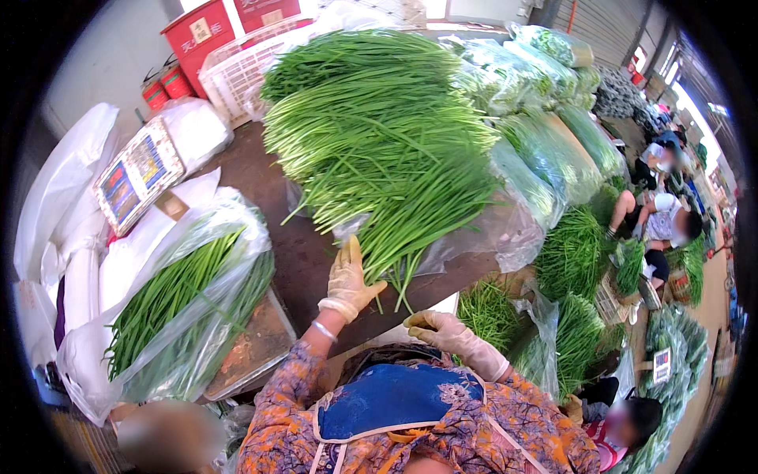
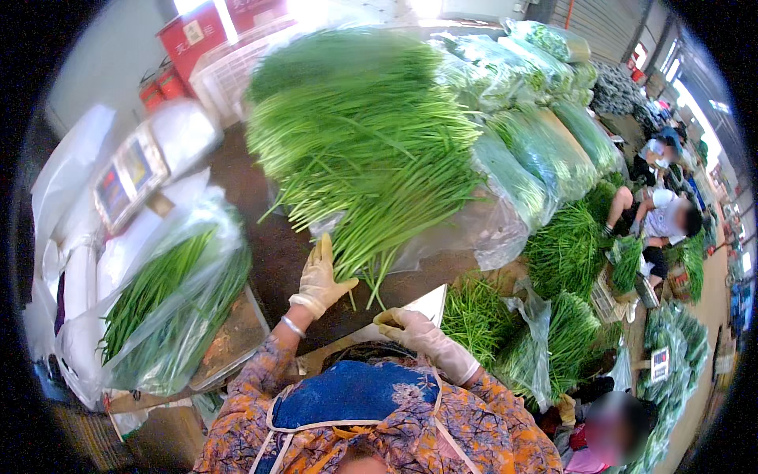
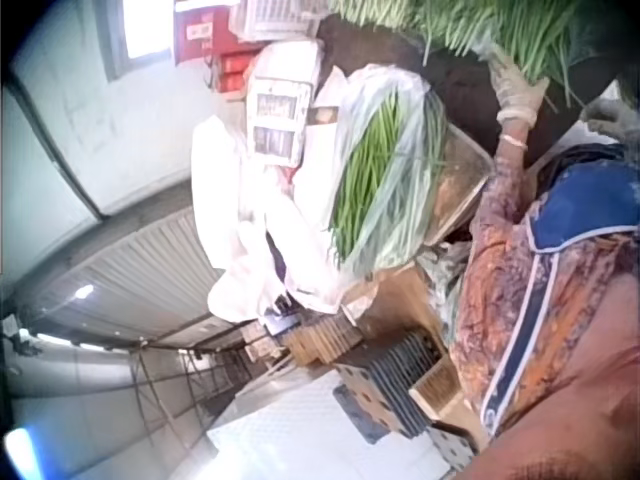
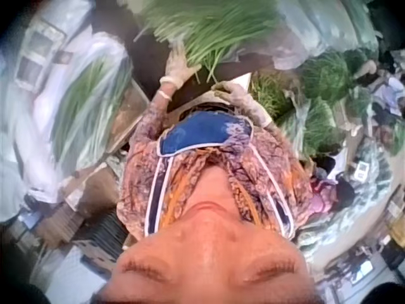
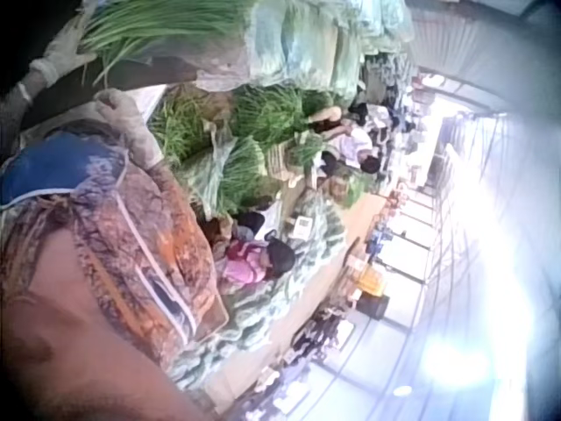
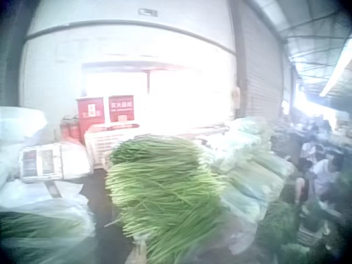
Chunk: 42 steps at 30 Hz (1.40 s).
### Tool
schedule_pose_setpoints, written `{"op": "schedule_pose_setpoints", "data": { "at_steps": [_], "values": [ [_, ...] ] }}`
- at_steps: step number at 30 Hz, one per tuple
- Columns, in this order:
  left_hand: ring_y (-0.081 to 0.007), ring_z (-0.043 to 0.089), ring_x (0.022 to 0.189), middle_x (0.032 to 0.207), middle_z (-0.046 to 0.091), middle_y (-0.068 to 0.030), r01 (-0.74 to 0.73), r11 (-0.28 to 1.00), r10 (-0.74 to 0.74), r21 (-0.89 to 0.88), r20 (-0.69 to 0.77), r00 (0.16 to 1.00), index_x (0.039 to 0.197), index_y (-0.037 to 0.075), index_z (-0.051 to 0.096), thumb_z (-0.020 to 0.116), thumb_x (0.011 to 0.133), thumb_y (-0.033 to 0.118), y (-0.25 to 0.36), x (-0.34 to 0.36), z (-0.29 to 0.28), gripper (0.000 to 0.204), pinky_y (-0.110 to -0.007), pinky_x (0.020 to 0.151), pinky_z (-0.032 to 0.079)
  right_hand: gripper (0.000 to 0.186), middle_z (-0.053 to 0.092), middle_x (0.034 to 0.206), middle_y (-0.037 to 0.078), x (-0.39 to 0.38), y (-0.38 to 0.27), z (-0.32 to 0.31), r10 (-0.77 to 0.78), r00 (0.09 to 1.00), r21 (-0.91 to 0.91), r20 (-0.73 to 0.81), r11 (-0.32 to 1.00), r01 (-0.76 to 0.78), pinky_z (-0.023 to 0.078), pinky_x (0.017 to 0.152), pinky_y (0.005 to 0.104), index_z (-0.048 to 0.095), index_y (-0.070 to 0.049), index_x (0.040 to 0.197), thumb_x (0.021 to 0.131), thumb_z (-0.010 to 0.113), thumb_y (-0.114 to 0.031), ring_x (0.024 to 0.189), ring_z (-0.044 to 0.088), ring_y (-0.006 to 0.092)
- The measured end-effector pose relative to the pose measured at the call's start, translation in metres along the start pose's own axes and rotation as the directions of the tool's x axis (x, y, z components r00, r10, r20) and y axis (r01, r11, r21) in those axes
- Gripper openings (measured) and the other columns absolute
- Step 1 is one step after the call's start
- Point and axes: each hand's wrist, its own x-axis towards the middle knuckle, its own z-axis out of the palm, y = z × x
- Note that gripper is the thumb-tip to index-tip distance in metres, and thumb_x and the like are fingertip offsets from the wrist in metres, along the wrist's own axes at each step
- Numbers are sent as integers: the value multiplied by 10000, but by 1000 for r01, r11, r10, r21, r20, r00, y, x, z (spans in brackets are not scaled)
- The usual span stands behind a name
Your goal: The person gathers bunches of green onions from a large pile on a table, aligns them by hand, and places them into clear plastic bags. The person then ties the bags and sets them aside while other workers in the background perform similar tasks.
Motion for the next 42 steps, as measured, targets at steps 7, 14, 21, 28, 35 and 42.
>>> {"op": "schedule_pose_setpoints", "data": {
  "at_steps": [7,14,21,28,35,42],
  "values": [
    [-330,545,947,968,580,-167,94,945,-88,314,-33,996,1251,-13,336,725,669,335,36,14,40,782,-446,844,419,433,566,1100,101,0,17,-24,124,975,392,-183,919,-44,426,872,273,468,21,1205,857,589,-207,972,549,152],
    [-437,552,872,968,536,-280,128,982,-114,-136,110,987,1195,-18,400,652,728,263,78,-8,53,600,-471,767,460,635,580,877,91,26,27,-31,373,918,661,-132,724,-199,487,702,310,479,2,1128,788,591,-522,762,566,175],
    [-317,517,1045,1134,510,-231,30,864,2,-502,62,998,1225,-55,389,652,746,295,103,-22,76,649,-376,898,413,726,523,1193,96,21,40,-35,317,948,684,-25,697,-215,401,906,337,507,-59,1219,746,580,-606,1037,509,203],
    [-122,506,953,1122,535,-47,-60,618,471,-784,308,826,1132,4,544,555,877,181,111,-25,61,310,-262,787,436,396,615,969,58,-19,35,-34,210,960,866,-184,497,57,482,677,233,561,-93,1125,777,662,-253,818,585,128],
    [-192,589,965,1098,589,-91,391,329,137,-859,453,881,1155,44,520,537,880,215,122,-16,48,324,-273,763,461,332,610,759,37,-77,20,-74,368,895,900,-253,428,78,364,453,187,585,-40,1045,752,672,-169,516,488,67],
    [-165,580,957,1102,592,-85,518,248,186,-818,566,804,1138,23,534,524,892,271,107,-36,53,350,-278,803,456,265,533,677,-31,-103,53,-95,298,850,877,-434,357,322,323,424,172,560,-19,1053,802,587,-100,495,422,33]
  ]
}}
